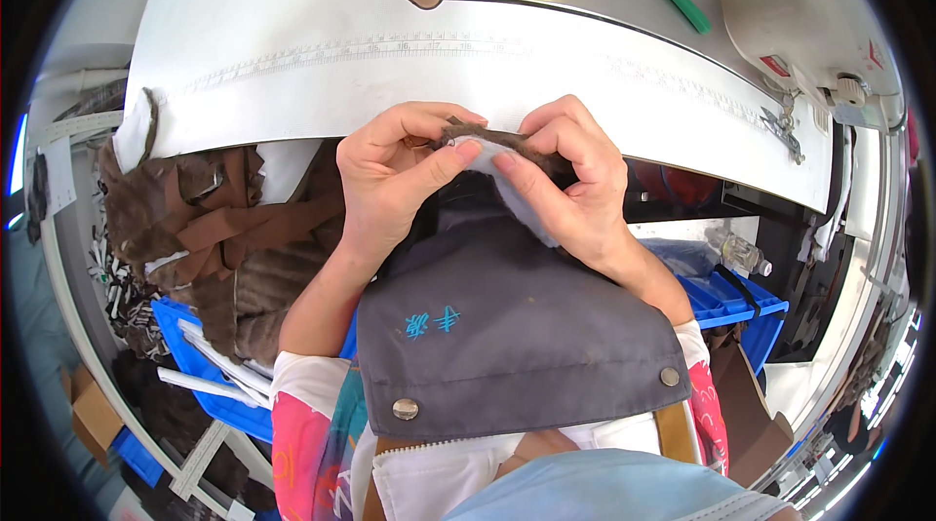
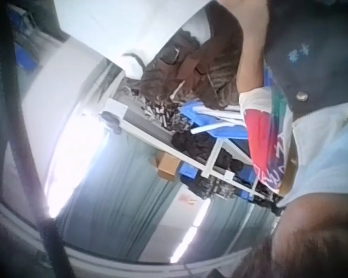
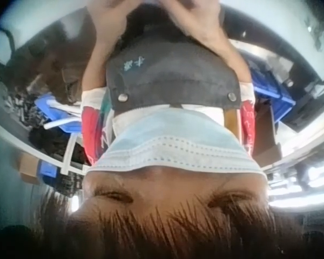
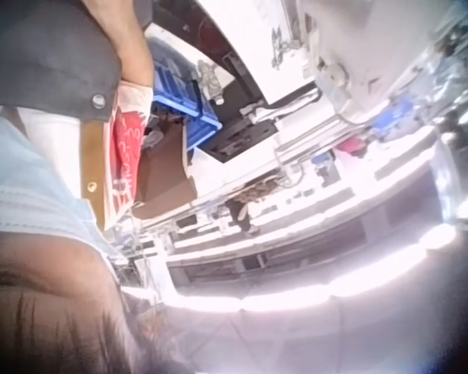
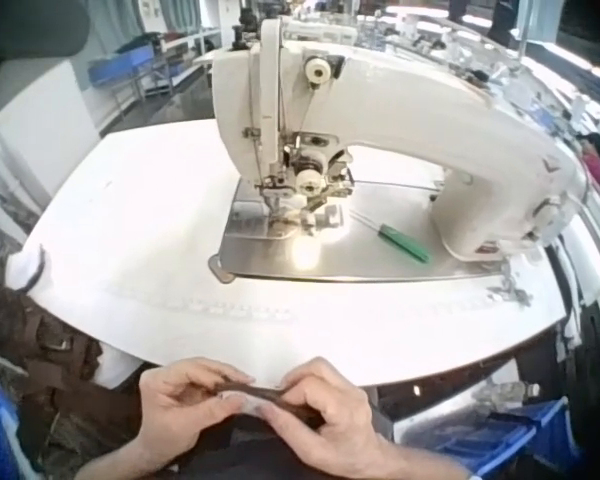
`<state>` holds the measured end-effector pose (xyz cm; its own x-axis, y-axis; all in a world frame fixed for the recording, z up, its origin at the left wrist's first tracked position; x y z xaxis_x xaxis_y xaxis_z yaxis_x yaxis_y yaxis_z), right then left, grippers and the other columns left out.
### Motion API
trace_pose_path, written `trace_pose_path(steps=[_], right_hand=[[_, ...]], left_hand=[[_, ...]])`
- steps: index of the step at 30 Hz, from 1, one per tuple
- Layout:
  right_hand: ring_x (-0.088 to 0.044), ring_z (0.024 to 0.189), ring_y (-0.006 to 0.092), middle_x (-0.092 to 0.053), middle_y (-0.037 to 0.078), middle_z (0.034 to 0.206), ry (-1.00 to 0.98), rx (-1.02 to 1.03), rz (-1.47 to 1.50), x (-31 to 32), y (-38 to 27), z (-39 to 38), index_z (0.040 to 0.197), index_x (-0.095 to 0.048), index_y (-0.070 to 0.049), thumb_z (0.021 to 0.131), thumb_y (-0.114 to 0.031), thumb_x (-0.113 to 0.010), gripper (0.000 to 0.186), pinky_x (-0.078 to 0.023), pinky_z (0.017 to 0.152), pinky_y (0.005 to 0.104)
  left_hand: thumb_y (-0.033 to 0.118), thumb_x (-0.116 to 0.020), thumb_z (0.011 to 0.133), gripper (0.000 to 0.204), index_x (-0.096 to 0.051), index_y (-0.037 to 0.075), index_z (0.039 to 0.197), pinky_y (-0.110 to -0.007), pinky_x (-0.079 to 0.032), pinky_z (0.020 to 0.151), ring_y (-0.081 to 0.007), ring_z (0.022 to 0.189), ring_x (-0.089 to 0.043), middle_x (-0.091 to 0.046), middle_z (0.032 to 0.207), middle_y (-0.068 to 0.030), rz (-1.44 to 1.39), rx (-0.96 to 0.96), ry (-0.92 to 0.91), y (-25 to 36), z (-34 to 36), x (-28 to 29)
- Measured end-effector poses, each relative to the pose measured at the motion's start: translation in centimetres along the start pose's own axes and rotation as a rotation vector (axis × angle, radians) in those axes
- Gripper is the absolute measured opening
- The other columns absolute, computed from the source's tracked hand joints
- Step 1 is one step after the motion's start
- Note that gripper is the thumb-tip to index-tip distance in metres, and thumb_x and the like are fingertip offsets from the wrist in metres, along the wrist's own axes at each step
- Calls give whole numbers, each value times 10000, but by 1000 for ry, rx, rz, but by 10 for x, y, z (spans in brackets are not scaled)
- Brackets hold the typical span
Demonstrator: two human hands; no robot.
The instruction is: Sewing a fur trim onto a leather strip using an industrial sewing machine.
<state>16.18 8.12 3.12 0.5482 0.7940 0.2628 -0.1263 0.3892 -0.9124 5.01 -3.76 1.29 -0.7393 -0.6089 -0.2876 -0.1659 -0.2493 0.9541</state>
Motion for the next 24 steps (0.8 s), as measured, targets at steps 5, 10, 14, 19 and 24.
trace_pose_path(steps=[5,10,14,19,24], right_hand=[[-507,622,127,-535,76,811,-2,20,-8,0,-1,0,735,-531,-8,728,24,-703,175,-393,527,244],[-508,614,125,-541,76,808,6,32,-3,0,-2,-1,729,-531,-10,725,18,-706,178,-392,524,240],[-508,610,122,-545,73,813,15,26,-6,-1,0,-1,726,-528,-14,719,16,-708,183,-393,521,238],[-507,611,117,-547,70,812,37,-1,11,0,0,-1,722,-517,-19,716,16,-709,195,-392,519,235],[-502,618,120,-538,70,825,2,-9,34,0,0,-1,734,-508,-19,725,20,-701,197,-390,524,236]], left_hand=[[-88,-653,782,109,-566,-23,789,-283,-494,783,-191,892,-628,-645,960,-183,-7,-2,-31,-1,0,1],[-113,-659,769,139,-553,-24,780,-277,-508,783,-175,889,-628,-646,956,-180,-69,7,-17,-3,-1,1],[-128,-659,757,179,-531,-3,759,-287,-514,791,-194,909,-640,-650,950,-178,-136,53,22,-5,-2,1],[-136,-661,748,201,-518,5,750,-293,-519,789,-199,908,-643,-655,946,-178,-122,44,25,-3,-1,1],[-97,-648,789,116,-597,-17,856,-258,-516,769,-167,924,-637,-637,949,-109,51,-103,-70,9,3,-5]])
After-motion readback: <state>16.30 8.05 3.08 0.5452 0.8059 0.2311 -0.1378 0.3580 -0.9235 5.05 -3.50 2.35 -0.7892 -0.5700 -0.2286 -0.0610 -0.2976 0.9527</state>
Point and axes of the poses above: each hand's wrist, its own z-axis towards the middle knuckle, its own x-axis out of the back of the hand, y = z × x, the point moved 5 cm from there along z, towards the middle knuckle
